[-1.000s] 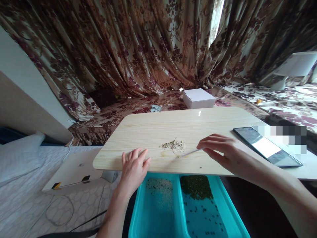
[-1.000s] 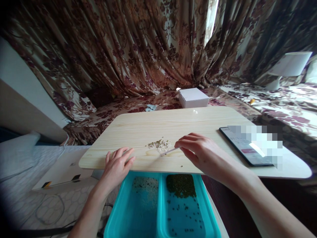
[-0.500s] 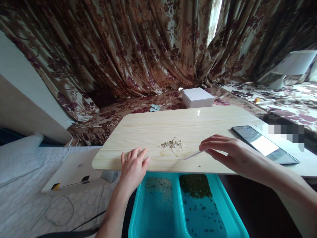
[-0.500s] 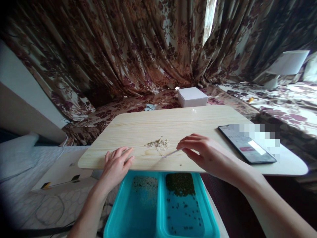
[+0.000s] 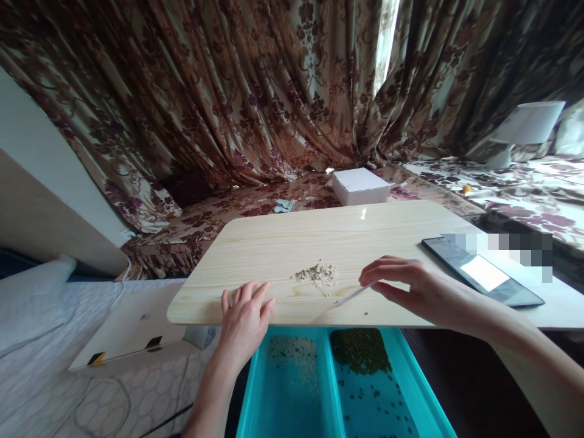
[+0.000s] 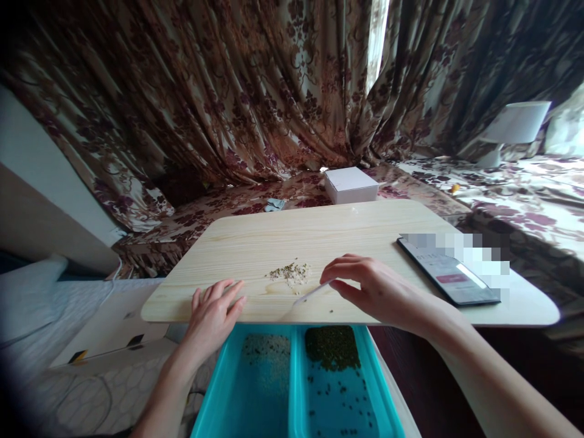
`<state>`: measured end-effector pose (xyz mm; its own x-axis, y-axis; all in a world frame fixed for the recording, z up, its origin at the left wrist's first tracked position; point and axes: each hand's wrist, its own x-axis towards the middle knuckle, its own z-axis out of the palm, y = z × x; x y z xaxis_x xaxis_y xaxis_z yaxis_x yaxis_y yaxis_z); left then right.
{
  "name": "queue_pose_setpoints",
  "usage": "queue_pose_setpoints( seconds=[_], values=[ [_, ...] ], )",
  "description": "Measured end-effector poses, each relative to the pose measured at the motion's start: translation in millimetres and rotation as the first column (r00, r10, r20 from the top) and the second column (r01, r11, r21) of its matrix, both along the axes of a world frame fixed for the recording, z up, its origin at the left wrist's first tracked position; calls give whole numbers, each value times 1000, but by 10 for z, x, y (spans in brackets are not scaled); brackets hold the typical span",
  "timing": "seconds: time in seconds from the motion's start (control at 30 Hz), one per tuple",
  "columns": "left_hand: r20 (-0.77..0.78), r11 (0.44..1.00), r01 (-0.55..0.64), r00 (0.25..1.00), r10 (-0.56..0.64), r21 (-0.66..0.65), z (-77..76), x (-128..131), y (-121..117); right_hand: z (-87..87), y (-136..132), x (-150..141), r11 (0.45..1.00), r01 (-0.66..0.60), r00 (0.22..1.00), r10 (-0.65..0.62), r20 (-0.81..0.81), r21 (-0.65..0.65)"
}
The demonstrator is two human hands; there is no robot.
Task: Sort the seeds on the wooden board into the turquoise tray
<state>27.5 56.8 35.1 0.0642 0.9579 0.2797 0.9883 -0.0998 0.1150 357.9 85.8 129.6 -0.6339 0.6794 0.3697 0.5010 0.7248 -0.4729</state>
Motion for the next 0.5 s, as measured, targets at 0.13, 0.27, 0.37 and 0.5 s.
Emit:
queue_pose_setpoints(
  seconds=[0.13,0.27,0.37,0.5],
  values=[
    [4,1000,3,1000,-3,19,-7,3,-2,25,-97,107,999,18,1000,-17,26,-31],
    [-3,1000,4,1000,-4,15,-7,9,-4,44,-186,201,998,41,999,-40,21,-44],
    [-2,1000,5,1000,-5,14,-3,12,-6,58,-162,190,998,53,999,-53,4,-26],
    [2,1000,-4,1000,4,8,-2,10,-7,32,-22,98,999,36,999,-37,-19,-20]
  ],
)
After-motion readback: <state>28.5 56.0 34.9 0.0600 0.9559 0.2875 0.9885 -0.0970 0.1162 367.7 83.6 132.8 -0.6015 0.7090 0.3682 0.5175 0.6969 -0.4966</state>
